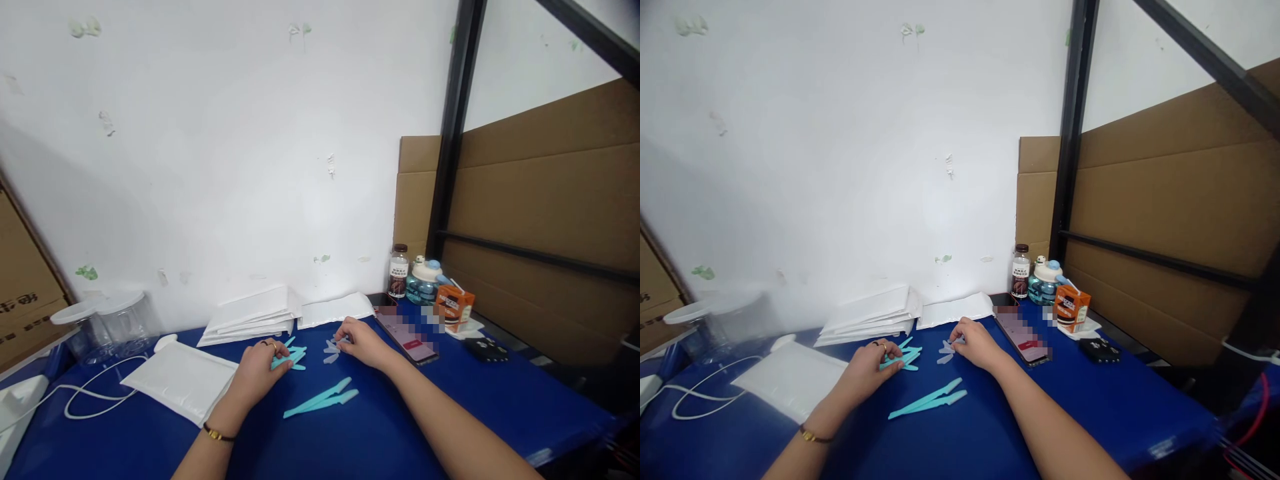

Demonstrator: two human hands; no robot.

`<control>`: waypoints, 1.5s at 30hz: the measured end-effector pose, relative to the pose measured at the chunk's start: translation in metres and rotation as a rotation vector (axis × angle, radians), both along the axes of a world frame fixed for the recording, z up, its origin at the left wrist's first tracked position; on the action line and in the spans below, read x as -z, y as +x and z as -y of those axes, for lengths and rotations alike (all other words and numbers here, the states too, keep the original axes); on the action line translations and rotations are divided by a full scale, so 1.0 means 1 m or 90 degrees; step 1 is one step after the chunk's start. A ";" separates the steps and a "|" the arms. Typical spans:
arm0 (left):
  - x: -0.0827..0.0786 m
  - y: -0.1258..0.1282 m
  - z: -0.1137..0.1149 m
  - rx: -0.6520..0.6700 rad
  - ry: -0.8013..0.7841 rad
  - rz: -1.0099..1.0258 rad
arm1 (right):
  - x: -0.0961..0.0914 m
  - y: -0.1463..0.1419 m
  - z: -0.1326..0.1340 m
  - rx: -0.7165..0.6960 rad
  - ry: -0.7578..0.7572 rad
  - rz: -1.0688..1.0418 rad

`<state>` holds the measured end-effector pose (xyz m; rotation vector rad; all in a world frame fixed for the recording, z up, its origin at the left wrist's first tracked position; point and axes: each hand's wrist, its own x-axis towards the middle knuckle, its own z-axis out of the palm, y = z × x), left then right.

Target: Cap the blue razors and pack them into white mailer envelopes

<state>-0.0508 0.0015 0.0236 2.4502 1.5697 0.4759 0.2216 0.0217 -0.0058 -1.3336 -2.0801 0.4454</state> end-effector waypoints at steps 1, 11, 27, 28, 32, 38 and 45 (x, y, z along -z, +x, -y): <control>0.001 0.003 0.004 0.027 -0.026 0.022 | -0.002 -0.001 0.003 -0.018 -0.006 -0.003; 0.018 0.024 0.015 0.131 -0.216 0.033 | -0.011 -0.002 0.017 -0.243 -0.120 0.082; 0.000 -0.003 -0.004 -0.001 -0.042 -0.052 | -0.004 0.003 0.003 -0.095 -0.153 -0.090; -0.001 -0.008 -0.006 -0.025 -0.040 -0.067 | -0.003 0.004 0.001 -0.074 -0.144 -0.089; -0.003 -0.013 -0.006 -0.068 -0.007 -0.048 | -0.006 0.008 0.001 -0.003 -0.062 -0.058; 0.002 0.020 0.019 0.092 -0.093 0.053 | -0.022 0.005 0.024 -0.241 -0.244 0.084; 0.019 0.037 0.023 0.147 -0.146 0.016 | -0.013 -0.009 0.026 -0.279 -0.291 0.108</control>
